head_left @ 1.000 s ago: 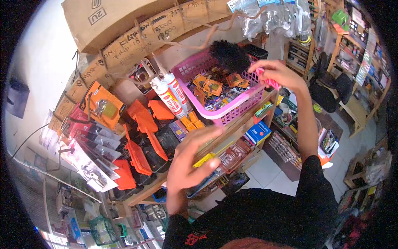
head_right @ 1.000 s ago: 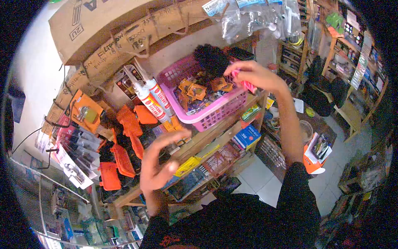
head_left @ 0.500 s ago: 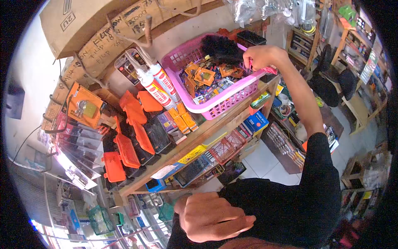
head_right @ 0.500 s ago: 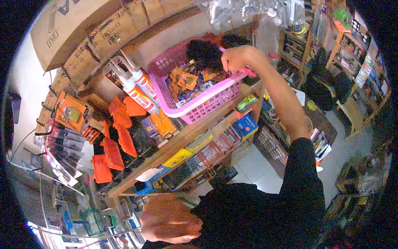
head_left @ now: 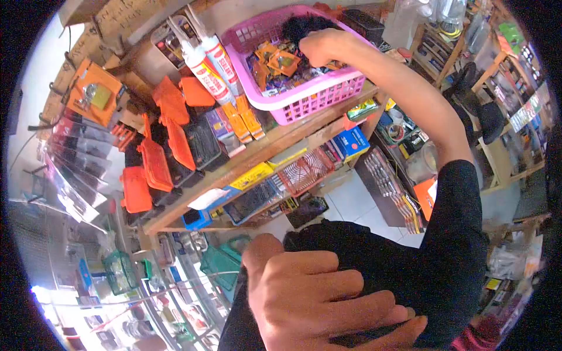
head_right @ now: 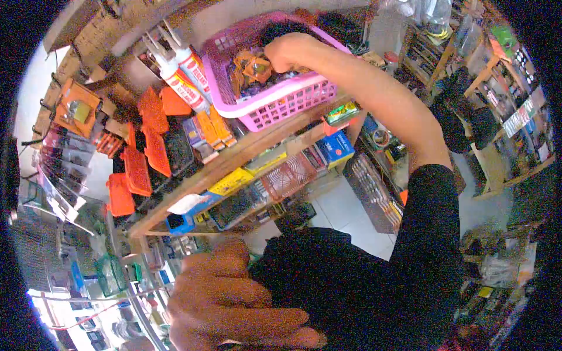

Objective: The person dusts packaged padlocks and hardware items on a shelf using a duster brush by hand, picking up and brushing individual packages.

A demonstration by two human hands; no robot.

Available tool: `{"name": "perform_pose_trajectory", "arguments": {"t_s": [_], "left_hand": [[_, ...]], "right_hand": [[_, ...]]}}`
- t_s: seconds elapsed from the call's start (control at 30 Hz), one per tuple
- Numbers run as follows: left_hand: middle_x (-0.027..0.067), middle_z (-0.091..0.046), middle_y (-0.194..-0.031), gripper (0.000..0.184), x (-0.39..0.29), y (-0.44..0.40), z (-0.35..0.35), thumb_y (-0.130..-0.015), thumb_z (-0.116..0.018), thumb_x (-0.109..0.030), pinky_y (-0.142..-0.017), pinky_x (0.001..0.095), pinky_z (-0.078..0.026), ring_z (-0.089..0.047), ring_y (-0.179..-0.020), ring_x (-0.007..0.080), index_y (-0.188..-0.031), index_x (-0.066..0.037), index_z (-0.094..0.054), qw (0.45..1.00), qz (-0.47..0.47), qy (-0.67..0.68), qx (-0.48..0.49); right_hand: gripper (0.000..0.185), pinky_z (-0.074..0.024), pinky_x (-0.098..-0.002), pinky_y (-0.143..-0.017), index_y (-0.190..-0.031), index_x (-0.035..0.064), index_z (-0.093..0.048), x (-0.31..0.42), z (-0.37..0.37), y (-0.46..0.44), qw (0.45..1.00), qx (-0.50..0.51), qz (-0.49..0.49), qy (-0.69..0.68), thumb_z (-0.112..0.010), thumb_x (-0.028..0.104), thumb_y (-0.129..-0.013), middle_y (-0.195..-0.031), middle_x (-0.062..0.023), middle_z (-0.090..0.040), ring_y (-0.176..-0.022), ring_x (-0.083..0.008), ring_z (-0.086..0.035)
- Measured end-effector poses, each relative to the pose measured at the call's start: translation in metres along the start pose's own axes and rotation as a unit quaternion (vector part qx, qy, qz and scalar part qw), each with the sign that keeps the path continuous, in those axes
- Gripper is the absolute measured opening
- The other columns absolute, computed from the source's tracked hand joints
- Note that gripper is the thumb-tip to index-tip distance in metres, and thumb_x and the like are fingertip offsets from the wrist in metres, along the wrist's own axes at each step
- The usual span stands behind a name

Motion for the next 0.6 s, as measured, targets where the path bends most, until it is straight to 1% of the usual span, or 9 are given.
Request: {"name": "perform_pose_trajectory", "arguments": {"t_s": [0.13,0.23,0.27,0.37,0.43,0.47,0.5,0.53,0.6], "left_hand": [[0.0017,-0.061,-0.058,0.015,0.001,0.002,0.004,-0.070,-0.075,-0.011,-0.037,0.0215,-0.021,-0.038,-0.038,0.0062,-0.085,-0.009,-0.073,0.995,-0.041,0.052,0.073],[0.0053,-0.063,-0.073,0.027,-0.003,0.009,0.004,-0.068,-0.070,-0.022,-0.039,0.0232,-0.028,-0.048,-0.049,0.0112,-0.090,-0.006,-0.068,0.994,-0.002,0.081,0.074],[0.0065,-0.063,-0.079,0.035,-0.005,0.012,0.004,-0.066,-0.069,-0.027,-0.040,0.0241,-0.031,-0.052,-0.054,0.0136,-0.092,-0.004,-0.066,0.994,0.017,0.086,0.069],[0.0064,-0.056,-0.083,0.036,0.001,0.006,-0.007,-0.073,-0.059,-0.032,-0.049,0.0293,-0.038,-0.053,-0.066,0.0175,-0.096,-0.005,-0.063,0.962,0.046,0.163,0.212],[0.0060,-0.052,-0.080,0.036,-0.004,0.019,-0.018,-0.078,-0.056,-0.032,-0.053,0.0344,-0.040,-0.052,-0.069,0.0189,-0.099,-0.004,-0.061,0.953,0.065,0.209,0.211],[0.0061,-0.052,-0.081,0.036,-0.004,0.021,-0.019,-0.078,-0.056,-0.033,-0.054,0.0347,-0.040,-0.052,-0.069,0.0190,-0.099,-0.004,-0.061,0.939,0.067,0.241,0.235],[0.0063,-0.052,-0.082,0.037,-0.004,0.022,-0.022,-0.078,-0.057,-0.033,-0.054,0.0349,-0.040,-0.052,-0.069,0.0191,-0.100,-0.004,-0.060,0.923,0.063,0.276,0.261],[0.0071,-0.057,-0.076,0.034,-0.004,0.019,-0.019,-0.078,-0.058,-0.034,-0.051,0.0367,-0.038,-0.052,-0.060,0.0200,-0.092,-0.004,-0.063,0.951,0.096,0.267,0.119],[0.0082,-0.066,-0.074,0.021,-0.009,0.011,-0.002,-0.076,-0.067,-0.022,-0.041,0.0261,-0.031,-0.053,-0.050,0.0119,-0.091,-0.008,-0.071,0.930,0.202,0.299,0.073]], "right_hand": [[0.034,-0.0546,-0.0424,-0.078,-0.099,0.0031,-0.071,0.011,-0.045,-0.052,0.993,0.096,0.011,0.060,-0.068,0.016,-0.068,-0.104,-0.0180,-0.069,-0.096,-0.0313,-0.067],[0.036,-0.0545,-0.0421,-0.078,-0.101,0.0068,-0.072,0.004,-0.062,-0.072,0.997,0.029,0.026,0.066,-0.072,0.021,-0.068,-0.104,-0.0143,-0.070,-0.094,-0.0296,-0.068],[0.037,-0.0541,-0.0418,-0.079,-0.102,0.0084,-0.072,0.007,-0.065,-0.077,0.993,0.066,0.025,0.098,-0.074,0.023,-0.068,-0.104,-0.0131,-0.070,-0.094,-0.0286,-0.068],[0.034,-0.0547,-0.0436,-0.078,-0.097,0.0133,-0.074,-0.001,-0.056,-0.071,0.992,0.056,0.021,0.110,-0.077,0.026,-0.065,-0.099,-0.0076,-0.072,-0.094,-0.0265,-0.068],[0.042,-0.0465,-0.0423,-0.090,-0.114,0.0086,-0.069,-0.036,-0.105,-0.131,0.926,0.371,-0.044,0.052,-0.065,0.040,-0.085,-0.110,-0.0138,-0.068,-0.101,-0.0252,-0.064],[0.037,-0.0502,-0.0404,-0.083,-0.107,0.0075,-0.071,-0.029,-0.082,-0.110,0.964,0.262,-0.007,0.046,-0.065,0.035,-0.084,-0.107,-0.0117,-0.070,-0.095,-0.0253,-0.065],[0.035,-0.0506,-0.0404,-0.082,-0.107,0.0077,-0.071,-0.033,-0.075,-0.106,0.965,0.259,-0.039,0.033,-0.066,0.034,-0.083,-0.106,-0.0115,-0.070,-0.094,-0.0262,-0.066],[0.034,-0.0509,-0.0403,-0.082,-0.106,0.0081,-0.071,-0.037,-0.073,-0.100,0.971,0.234,-0.039,0.035,-0.066,0.033,-0.082,-0.106,-0.0114,-0.070,-0.095,-0.0260,-0.066],[0.032,-0.0514,-0.0400,-0.082,-0.104,0.0090,-0.072,-0.037,-0.074,-0.093,0.981,0.185,-0.035,0.045,-0.067,0.031,-0.080,-0.105,-0.0111,-0.070,-0.095,-0.0258,-0.066]]}}
Point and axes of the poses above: each hand's wrist, its own y-axis away from the middle knuckle, its own z-axis out of the back of the hand, x = y × z, the point moved 4 cm from there along -y, towards the middle knuckle
